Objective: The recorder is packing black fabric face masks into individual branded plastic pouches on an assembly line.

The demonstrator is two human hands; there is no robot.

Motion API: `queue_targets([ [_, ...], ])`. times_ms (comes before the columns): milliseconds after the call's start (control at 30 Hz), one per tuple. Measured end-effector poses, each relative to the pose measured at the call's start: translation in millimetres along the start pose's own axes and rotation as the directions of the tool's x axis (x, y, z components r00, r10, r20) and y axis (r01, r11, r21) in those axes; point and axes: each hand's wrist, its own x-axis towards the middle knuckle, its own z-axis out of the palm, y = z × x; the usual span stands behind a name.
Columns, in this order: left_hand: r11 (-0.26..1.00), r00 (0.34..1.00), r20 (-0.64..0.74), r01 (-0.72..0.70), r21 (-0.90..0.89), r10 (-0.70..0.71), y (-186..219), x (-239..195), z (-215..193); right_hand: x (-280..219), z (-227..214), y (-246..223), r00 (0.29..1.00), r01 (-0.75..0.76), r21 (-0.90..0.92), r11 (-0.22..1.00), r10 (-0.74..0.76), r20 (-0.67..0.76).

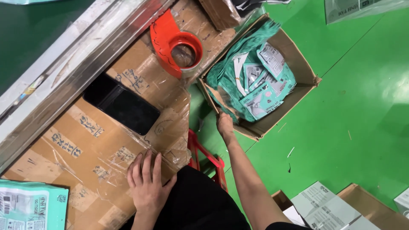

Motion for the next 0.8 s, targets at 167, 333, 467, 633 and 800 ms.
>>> queue_targets([
  [167,1.0,1.0,0.023,0.013,0.012,-0.013,-0.2,0.4,2.3,-16.6,-23.3,-35.9,1.0,0.006,0.093,0.996,-0.004,-0.023],
  [333,1.0,0.999,0.041,0.026,0.015,-0.026,-0.5,-1.1,5.4,-19.2,-12.9,-30.9,0.999,0.03,0.101,0.994,-0.031,0.011],
  [467,1.0,0.998,0.048,0.026,0.003,-0.026,-1.5,-0.9,4.9,-17.8,-37.6,-41.1,0.998,-0.01,0.125,0.992,0.001,0.069],
  [633,1.0,0.999,0.03,0.019,-0.018,-0.018,0.1,1.9,-0.8,-42.6,-95.4,-81.1,0.972,0.167,0.191,0.967,-0.129,-0.194],
  [800,1.0,1.0,0.026,0.016,-0.026,-0.016,0.6,-2.3,-5.2,-81.0,-125.1,-105.8,0.941,0.235,0.288,0.928,-0.143,-0.306],
])
